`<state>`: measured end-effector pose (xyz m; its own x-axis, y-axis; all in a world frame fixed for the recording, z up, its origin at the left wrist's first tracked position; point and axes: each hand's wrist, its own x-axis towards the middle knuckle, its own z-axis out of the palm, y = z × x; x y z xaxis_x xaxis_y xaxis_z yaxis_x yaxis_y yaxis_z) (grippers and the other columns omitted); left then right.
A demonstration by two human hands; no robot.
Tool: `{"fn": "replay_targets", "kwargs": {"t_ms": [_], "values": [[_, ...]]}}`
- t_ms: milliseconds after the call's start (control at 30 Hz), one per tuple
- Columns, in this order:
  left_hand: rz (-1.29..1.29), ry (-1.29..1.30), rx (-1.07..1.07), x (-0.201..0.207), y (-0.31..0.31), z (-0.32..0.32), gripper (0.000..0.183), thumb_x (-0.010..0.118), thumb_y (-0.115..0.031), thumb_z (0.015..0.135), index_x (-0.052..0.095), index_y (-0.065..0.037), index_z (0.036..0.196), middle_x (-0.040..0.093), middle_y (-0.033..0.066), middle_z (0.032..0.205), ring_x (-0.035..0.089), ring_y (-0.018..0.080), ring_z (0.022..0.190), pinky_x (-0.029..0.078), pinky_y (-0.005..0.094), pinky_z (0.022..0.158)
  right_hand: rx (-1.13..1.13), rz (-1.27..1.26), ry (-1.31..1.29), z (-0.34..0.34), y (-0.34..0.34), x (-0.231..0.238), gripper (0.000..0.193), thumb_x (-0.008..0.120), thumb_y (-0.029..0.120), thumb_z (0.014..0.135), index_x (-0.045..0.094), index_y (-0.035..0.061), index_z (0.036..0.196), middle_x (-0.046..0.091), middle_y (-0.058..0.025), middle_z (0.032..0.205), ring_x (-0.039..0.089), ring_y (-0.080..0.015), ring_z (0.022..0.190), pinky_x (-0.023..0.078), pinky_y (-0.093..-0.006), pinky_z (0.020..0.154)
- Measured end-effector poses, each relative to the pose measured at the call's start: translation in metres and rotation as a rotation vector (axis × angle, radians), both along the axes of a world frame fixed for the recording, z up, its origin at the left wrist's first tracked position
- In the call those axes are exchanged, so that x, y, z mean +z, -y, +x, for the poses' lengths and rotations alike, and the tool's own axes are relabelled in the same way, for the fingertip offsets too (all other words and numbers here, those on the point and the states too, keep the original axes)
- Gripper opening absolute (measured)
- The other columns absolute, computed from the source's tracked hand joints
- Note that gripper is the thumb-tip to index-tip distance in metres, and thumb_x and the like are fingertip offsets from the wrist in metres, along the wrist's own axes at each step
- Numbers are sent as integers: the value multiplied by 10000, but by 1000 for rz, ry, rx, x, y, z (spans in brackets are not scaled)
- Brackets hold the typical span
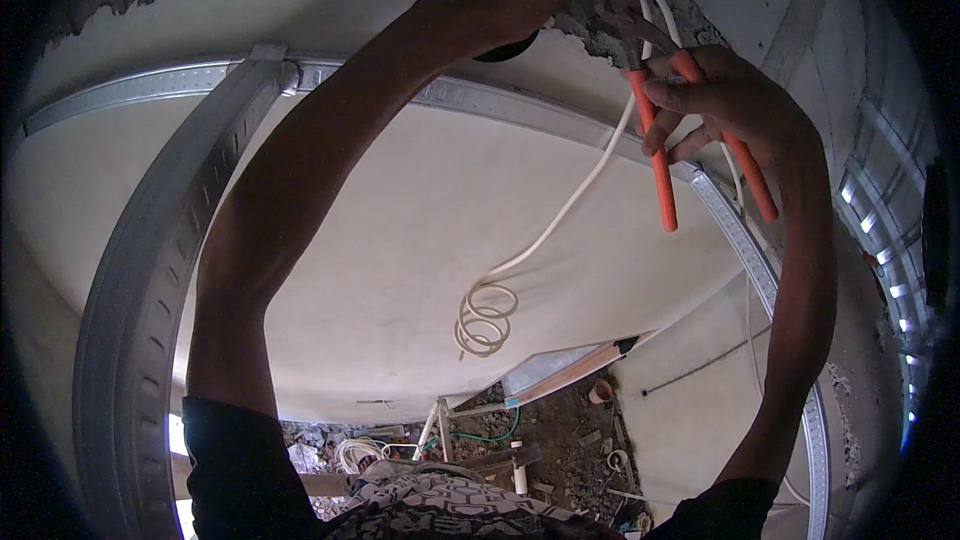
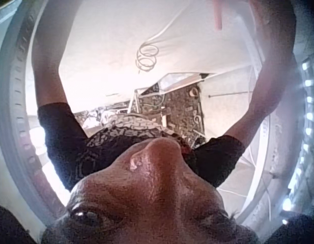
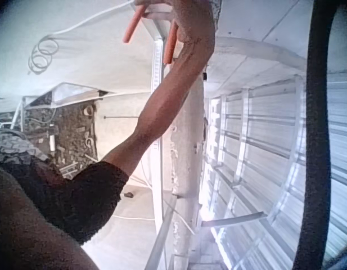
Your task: The person strips the outer sheath of a white electrical cable using red-handled pliers and then inserts the exposed conductors into a ceiling junction box. The person works overhead in a construction setting with exposed ceiling framing and visible debris on the floor.
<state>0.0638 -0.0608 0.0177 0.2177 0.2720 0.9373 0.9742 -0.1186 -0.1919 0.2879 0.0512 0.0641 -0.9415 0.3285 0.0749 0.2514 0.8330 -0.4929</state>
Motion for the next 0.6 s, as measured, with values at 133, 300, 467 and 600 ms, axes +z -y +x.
{"fn": "replay_targets", "kwargs": {"t_ms": [133, 300, 467, 600], "values": [[64, -33, 64, -1, 6, 3, 137, 649, -116, 771, 736, -64, 863, 688, 171, 814, 666, 353, 810, 506, 473, 736, -38, 218, -63, 13, 1, -5, 449, 627, 346, 952, 577, -31, 1191, 707, -205, 875, 721, -295, 763, 590, -468, 781], [-164, 114, 173, 8, 2, 15, 103, 663, -120, 788, 721, -51, 838, 683, 166, 797, 677, 320, 804, 516, 448, 723, -281, 1016, -241, 17, -10, -35, 326, 567, 138, 979, 515, -3, 1268, 669, -203, 1015, 657, -304, 828, 550, -468, 774], [1, 205, -301, -7, -14, -4, 102, 717, -109, 757, 720, -44, 836, 686, 162, 800, 678, 309, 796, 521, 447, 720, -402, 1568, -337, 4, -3, -55, 501, 560, -38, 929, 398, 12, 1400, 601, -233, 1148, 538, -338, 1132, 502, -547, 914], [95, -22, 58, -5, -6, -4, 125, 748, -122, 746, 722, -50, 844, 691, 162, 814, 675, 319, 797, 523, 456, 728, -508, 1715, -345, -14, 7, -58, 616, 618, -26, 897, 355, 12, 1453, 579, -237, 1187, 517, -353, 1152, 468, -613, 961]]}}
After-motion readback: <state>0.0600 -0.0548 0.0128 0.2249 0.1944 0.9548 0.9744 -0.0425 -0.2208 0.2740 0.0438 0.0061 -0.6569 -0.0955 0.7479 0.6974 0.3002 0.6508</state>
